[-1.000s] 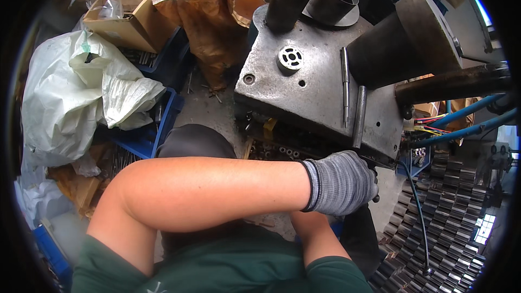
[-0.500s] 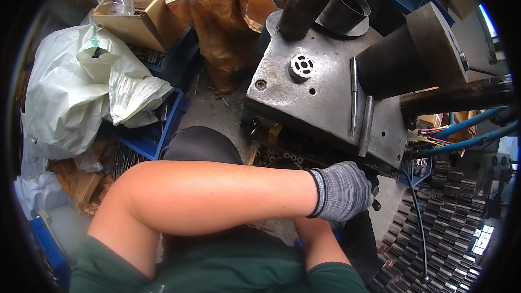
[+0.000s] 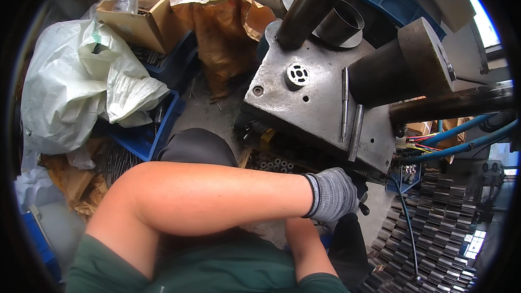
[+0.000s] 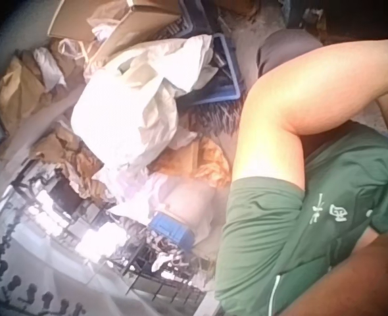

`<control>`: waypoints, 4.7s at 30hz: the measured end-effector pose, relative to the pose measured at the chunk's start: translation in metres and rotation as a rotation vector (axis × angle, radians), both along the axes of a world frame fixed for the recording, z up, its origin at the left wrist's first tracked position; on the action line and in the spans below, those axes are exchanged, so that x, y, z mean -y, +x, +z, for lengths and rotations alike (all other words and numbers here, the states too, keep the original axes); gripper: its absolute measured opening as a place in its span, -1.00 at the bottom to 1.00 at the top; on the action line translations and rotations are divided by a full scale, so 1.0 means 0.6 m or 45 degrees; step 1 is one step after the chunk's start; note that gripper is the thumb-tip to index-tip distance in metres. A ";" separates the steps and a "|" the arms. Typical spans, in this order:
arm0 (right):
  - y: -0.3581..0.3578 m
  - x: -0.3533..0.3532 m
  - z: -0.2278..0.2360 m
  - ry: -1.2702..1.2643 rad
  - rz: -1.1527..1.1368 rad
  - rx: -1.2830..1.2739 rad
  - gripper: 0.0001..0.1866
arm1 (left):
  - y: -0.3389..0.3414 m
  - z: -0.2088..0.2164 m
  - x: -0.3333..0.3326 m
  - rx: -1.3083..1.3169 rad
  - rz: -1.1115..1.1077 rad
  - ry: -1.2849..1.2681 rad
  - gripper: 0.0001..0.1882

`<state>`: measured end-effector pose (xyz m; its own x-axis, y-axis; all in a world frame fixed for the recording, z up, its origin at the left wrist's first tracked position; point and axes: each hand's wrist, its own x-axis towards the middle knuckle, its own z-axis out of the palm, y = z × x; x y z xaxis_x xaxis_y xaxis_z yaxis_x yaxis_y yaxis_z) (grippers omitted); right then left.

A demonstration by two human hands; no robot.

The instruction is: Using a manual press machine to assemble metal rods with ring-shaped components.

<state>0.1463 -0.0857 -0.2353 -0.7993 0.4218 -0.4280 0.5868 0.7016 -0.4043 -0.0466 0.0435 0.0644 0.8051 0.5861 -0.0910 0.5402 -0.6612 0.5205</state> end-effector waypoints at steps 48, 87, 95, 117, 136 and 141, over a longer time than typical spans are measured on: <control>0.082 -0.390 0.460 0.759 -0.726 -0.868 -0.73 | -0.116 -0.002 -0.065 0.690 0.809 0.769 -0.78; 0.107 -0.203 0.411 -0.944 -1.628 -2.181 -0.50 | 0.068 -0.078 0.049 0.442 0.640 -0.739 -0.59; 0.129 -0.202 0.403 -0.693 -1.449 -2.194 -0.64 | 0.074 -0.060 0.042 0.374 0.643 -0.680 -0.61; 0.087 -0.186 0.410 -0.957 -1.611 -1.850 -0.69 | 0.062 -0.108 0.044 0.568 0.548 -0.740 -0.63; 0.061 -0.161 0.405 -0.884 -1.476 -1.948 -0.59 | 0.059 -0.130 0.059 0.740 0.395 -0.841 -0.64; 0.061 -0.161 0.392 -0.887 -1.399 -1.949 -0.58 | 0.062 -0.122 0.066 0.800 0.421 -0.956 -0.65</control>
